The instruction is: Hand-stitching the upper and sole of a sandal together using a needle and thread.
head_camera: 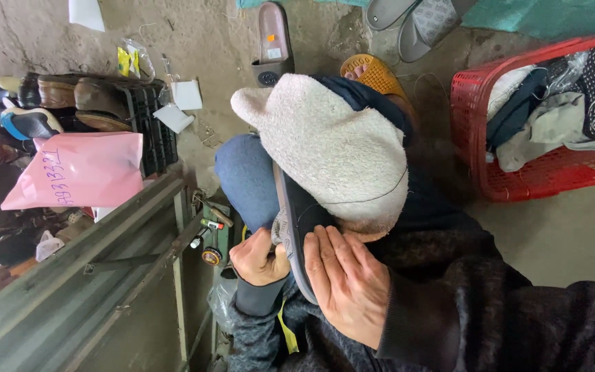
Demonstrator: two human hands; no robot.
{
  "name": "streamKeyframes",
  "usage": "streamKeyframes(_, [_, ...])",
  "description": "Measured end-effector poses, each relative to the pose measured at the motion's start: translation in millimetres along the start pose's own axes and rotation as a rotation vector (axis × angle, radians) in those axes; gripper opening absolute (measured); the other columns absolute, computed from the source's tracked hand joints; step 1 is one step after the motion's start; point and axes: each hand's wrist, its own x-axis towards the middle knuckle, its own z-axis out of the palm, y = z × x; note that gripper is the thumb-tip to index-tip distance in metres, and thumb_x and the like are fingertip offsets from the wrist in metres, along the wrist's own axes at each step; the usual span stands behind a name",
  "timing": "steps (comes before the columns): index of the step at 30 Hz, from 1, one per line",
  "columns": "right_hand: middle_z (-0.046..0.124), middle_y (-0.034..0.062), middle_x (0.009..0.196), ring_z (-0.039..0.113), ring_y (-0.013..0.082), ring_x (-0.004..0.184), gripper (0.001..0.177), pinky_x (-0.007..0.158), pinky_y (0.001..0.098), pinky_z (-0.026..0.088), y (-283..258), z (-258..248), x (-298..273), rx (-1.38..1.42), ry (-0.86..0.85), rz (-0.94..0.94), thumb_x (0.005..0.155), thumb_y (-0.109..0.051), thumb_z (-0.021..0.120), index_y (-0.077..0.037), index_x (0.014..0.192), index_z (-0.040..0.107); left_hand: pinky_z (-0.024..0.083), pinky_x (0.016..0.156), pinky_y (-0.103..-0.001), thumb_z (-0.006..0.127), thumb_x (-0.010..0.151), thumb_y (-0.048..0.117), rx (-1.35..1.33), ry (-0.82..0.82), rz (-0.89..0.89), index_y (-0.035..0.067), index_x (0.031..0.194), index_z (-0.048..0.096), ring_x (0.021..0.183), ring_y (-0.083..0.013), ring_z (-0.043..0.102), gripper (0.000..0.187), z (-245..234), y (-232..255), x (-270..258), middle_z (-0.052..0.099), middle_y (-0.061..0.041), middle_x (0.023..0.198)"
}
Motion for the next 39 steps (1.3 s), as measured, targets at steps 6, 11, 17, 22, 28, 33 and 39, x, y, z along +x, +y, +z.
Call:
streamKeyframes(6, [0.069, 0.0269, 0.124, 0.069, 0.037, 0.116, 0.039, 0.098, 0.0439, 0.056, 2, -1, -1, -0.015, -0.032, -0.024, 0.105, -0.011, 0.037, 0.01, 0.129, 0.059, 0.018, 0.042, -0.036, 0.047, 0.102, 0.052, 0.025, -0.007, -0.005, 0.014, 0.064, 0.029, 0.046, -0.0162, 0.018, 0.057, 0, -7, -5, 0.027, 0.0, 0.055])
streamKeyframes(11, [0.069, 0.0269, 0.124, 0.069, 0.0376, 0.116, 0.037, 0.099, 0.0445, 0.056, 2, 2, -4, 0.003, -0.021, -0.008, 0.105, -0.01, 0.04, 0.01, 0.13, 0.059, 0.017, 0.041, -0.036, 0.051, 0.101, 0.052, 0.024, -0.047, -0.009, 0.014, 0.064, 0.03, 0.045, -0.0154, 0.019, 0.057, -6, -10, -6, 0.027, 0.0, 0.055])
streamKeyframes(17, [0.069, 0.0263, 0.123, 0.07, 0.0355, 0.11, 0.034, 0.096, 0.0431, 0.056, 15, -4, -4, 0.034, -0.006, -0.037, 0.105, -0.007, 0.041, 0.01, 0.127, 0.06, 0.037, 0.045, -0.034, 0.066, 0.096, 0.036, -0.252, -0.417, -0.042, 0.003, 0.09, 0.059, 0.049, -0.0172, 0.042, 0.034, -48, -3, 21, 0.054, -0.007, 0.069])
streamKeyframes(22, [0.07, 0.0242, 0.122, 0.071, 0.0339, 0.108, 0.033, 0.093, 0.0406, 0.059, 21, -3, -11, 0.057, -0.008, -0.033, 0.105, -0.006, 0.044, 0.01, 0.128, 0.06, 0.044, 0.047, -0.029, 0.075, 0.093, 0.011, -0.612, -0.545, -0.125, -0.005, 0.118, 0.072, 0.052, -0.0146, 0.054, 0.029, -61, -23, 33, 0.066, -0.01, 0.075])
streamKeyframes(28, [0.065, 0.0347, 0.126, 0.069, 0.0432, 0.113, 0.04, 0.101, 0.0493, 0.057, 16, 5, -20, 0.004, -0.048, -0.041, 0.106, -0.007, 0.033, 0.016, 0.131, 0.054, 0.066, 0.057, -0.033, 0.07, 0.095, 0.02, -0.591, -0.849, -0.07, 0.002, 0.115, 0.074, 0.071, -0.0247, 0.08, 0.027, -66, -32, 83, 0.079, -0.012, 0.089])
streamKeyframes(33, [0.066, 0.0358, 0.123, 0.07, 0.0432, 0.11, 0.04, 0.097, 0.0486, 0.058, 14, 8, -20, -0.067, -0.035, -0.037, 0.105, -0.004, 0.033, 0.017, 0.128, 0.056, 0.06, 0.049, -0.033, 0.069, 0.095, 0.014, -0.62, -0.863, -0.046, 0.0, 0.11, 0.075, 0.059, -0.0235, 0.073, 0.021, -61, -21, 98, 0.076, -0.011, 0.081])
streamKeyframes(39, [0.066, 0.0353, 0.122, 0.071, 0.0421, 0.11, 0.039, 0.096, 0.047, 0.058, 19, 6, -19, -0.08, -0.044, -0.055, 0.104, -0.004, 0.033, 0.017, 0.128, 0.057, 0.058, 0.051, -0.031, 0.069, 0.096, 0.016, -0.58, -0.775, -0.063, 0.0, 0.108, 0.076, 0.06, -0.0207, 0.074, 0.022, -56, -10, 88, 0.077, -0.01, 0.081])
